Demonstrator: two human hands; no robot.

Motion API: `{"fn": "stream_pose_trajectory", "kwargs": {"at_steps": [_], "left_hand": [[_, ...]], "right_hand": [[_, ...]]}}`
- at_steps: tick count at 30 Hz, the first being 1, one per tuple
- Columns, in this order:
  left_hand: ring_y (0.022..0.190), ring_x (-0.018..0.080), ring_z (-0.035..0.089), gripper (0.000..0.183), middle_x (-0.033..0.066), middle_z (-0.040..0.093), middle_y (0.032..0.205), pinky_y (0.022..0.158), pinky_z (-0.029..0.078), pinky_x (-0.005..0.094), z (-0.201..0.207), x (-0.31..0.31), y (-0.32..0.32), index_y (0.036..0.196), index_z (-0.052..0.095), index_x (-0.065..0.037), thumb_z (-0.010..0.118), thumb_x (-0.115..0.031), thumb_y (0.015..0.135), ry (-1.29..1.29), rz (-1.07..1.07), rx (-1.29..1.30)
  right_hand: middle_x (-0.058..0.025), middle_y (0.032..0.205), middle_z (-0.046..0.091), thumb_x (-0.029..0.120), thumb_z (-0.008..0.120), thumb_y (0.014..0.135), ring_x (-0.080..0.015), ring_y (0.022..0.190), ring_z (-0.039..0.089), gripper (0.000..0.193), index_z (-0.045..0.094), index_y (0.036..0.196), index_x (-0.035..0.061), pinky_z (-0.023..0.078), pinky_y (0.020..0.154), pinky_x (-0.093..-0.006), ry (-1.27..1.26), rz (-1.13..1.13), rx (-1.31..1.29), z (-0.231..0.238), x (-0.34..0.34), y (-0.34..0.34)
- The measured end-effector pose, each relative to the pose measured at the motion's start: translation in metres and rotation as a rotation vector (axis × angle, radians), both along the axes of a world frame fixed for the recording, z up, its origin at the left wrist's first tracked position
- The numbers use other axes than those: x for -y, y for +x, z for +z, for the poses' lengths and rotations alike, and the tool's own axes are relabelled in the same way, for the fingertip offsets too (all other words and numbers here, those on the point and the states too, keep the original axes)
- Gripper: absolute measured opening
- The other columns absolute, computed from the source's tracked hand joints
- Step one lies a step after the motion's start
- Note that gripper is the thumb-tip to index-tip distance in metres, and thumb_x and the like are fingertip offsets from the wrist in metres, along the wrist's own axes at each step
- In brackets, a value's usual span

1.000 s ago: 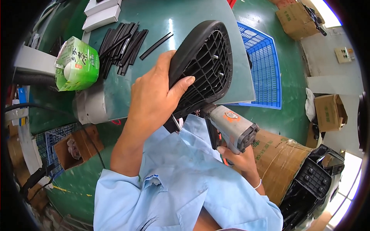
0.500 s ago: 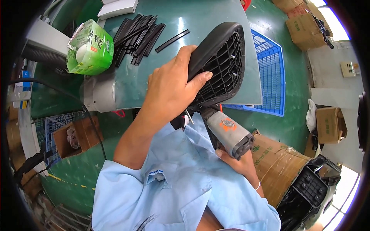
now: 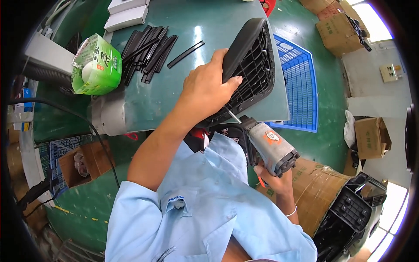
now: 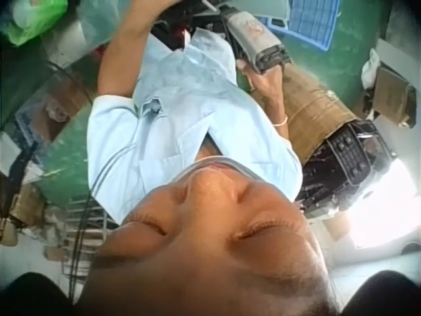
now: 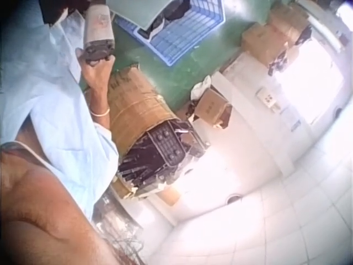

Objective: The recorder uses a pneumatic staple gun to attach components to a bicycle saddle base on a factory production line.

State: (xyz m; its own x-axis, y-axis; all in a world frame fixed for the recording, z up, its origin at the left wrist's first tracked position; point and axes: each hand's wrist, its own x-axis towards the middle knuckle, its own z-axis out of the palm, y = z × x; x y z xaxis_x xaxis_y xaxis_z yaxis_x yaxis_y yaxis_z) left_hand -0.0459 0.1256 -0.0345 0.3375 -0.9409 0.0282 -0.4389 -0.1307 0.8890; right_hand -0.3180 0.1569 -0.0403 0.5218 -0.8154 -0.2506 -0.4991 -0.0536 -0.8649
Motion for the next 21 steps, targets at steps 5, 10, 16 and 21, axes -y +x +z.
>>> {"fn": "stream_pose_trajectory", "kwargs": {"at_steps": [5,10,16,21], "left_hand": [[0.083,0.0389,0.063,0.055,0.0217,0.065,0.085,0.077,0.047,0.0436,-0.007,0.003,0.003,0.123,0.043,0.002,0.063,-0.026,0.08,-0.056,0.008,-0.044],[0.078,0.0369,0.063,0.057,0.0194,0.064,0.079,0.075,0.047,0.0426,-0.007,0.002,0.002,0.125,0.042,0.002,0.063,-0.026,0.08,-0.071,0.001,-0.01],[0.083,0.0381,0.063,0.055,0.021,0.065,0.084,0.078,0.047,0.0435,-0.005,0.002,0.004,0.124,0.042,0.002,0.063,-0.025,0.08,0.0,0.002,-0.045],[0.085,0.0381,0.063,0.053,0.0205,0.066,0.088,0.079,0.047,0.0445,-0.007,0.001,0.003,0.123,0.044,0.0,0.063,-0.025,0.08,-0.013,0.005,-0.078]], "right_hand": [[-0.0108,0.093,0.065,0.021,0.075,0.074,-0.0186,0.08,0.062,0.041,0.06,0.106,-0.0011,0.049,0.074,-0.0325,0.04,0.042,-0.01,0.005,0.003,0.01],[-0.0115,0.091,0.066,0.02,0.074,0.074,-0.0208,0.079,0.063,0.039,0.061,0.103,-0.0016,0.049,0.072,-0.0317,0.039,0.094,-0.105,0.002,0.007,0.018],[-0.0112,0.088,0.067,0.021,0.075,0.072,-0.0235,0.076,0.064,0.039,0.061,0.101,-0.002,0.049,0.072,-0.0319,-0.007,0.062,0.019,-0.001,0.008,0.021],[-0.011,0.088,0.067,0.022,0.074,0.073,-0.0223,0.076,0.063,0.039,0.061,0.1,-0.0034,0.049,0.07,-0.0311,-0.021,0.117,-0.006,0.008,-0.002,0.023]]}}
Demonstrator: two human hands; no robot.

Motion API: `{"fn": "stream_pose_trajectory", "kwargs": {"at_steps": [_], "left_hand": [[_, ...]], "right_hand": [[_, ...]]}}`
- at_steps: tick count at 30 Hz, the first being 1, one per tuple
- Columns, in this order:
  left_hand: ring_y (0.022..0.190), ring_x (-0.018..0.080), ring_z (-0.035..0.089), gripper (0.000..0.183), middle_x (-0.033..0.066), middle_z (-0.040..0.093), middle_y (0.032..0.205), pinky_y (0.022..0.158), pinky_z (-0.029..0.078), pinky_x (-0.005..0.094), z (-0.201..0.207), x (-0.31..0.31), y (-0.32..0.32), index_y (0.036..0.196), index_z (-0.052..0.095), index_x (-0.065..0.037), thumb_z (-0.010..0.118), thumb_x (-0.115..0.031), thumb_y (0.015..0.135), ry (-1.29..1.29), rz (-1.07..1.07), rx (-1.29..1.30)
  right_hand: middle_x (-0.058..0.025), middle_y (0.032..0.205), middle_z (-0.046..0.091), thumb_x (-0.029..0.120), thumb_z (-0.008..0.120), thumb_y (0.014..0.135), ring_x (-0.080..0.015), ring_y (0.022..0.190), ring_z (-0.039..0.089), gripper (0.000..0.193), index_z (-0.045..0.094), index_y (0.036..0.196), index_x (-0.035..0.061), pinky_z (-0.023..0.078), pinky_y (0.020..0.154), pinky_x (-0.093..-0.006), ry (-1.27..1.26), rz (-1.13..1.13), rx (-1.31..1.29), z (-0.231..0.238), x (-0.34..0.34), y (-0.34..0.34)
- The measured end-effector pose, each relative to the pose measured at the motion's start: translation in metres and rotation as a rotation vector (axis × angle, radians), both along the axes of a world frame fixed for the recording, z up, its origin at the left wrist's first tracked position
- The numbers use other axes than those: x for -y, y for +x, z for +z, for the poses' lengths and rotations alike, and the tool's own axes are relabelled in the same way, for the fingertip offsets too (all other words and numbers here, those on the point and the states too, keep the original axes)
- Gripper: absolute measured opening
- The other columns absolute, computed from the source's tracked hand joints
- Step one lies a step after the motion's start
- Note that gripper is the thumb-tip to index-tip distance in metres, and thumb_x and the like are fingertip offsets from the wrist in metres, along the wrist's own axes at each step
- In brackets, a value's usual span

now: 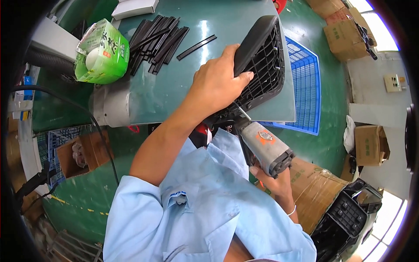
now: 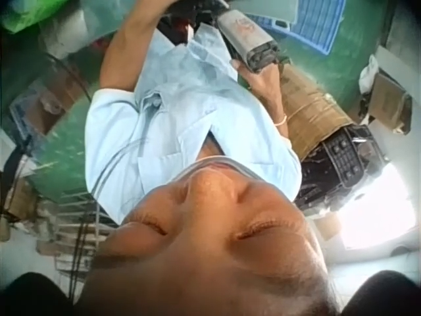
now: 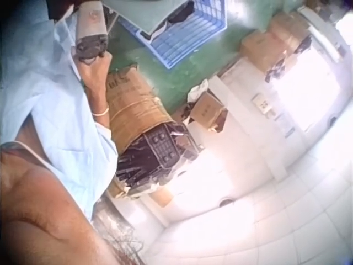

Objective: The recorder uses a pneumatic staple gun to attach components to a bicycle saddle base on a factory production line.

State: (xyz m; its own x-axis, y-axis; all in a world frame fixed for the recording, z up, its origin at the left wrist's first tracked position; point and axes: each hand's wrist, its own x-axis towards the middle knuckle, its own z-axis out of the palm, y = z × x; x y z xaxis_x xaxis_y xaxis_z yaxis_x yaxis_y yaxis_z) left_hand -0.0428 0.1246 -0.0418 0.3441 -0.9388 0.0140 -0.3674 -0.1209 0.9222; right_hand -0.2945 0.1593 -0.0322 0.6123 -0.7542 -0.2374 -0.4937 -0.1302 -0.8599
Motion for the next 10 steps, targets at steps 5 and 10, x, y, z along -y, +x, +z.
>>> {"fn": "stream_pose_trajectory", "kwargs": {"at_steps": [5,10], "left_hand": [[0.085,0.0382,0.063,0.053,0.0204,0.066,0.089,0.079,0.047,0.0453,0.0033,0.0001,-0.0024,0.124,0.044,-0.001,0.063,-0.024,0.08,-0.021,0.001,0.012],[0.089,0.0391,0.063,0.057,0.0209,0.065,0.094,0.083,0.047,0.0452,0.0023,-0.0016,-0.0015,0.126,0.042,-0.002,0.065,-0.025,0.079,0.014,0.026,0.043]], "right_hand": [[-0.0097,0.088,0.063,0.014,0.072,0.073,-0.0185,0.077,0.059,0.036,0.059,0.103,-0.0017,0.047,0.071,-0.0305,0.023,0.038,-0.075,0.0028,-0.0005,0.0114],[-0.0064,0.096,0.059,0.013,0.07,0.072,-0.0182,0.083,0.055,0.046,0.055,0.115,0.0046,0.045,0.076,-0.0311,0.117,0.019,-0.054,-0.0041,-0.003,0.0047]]}}
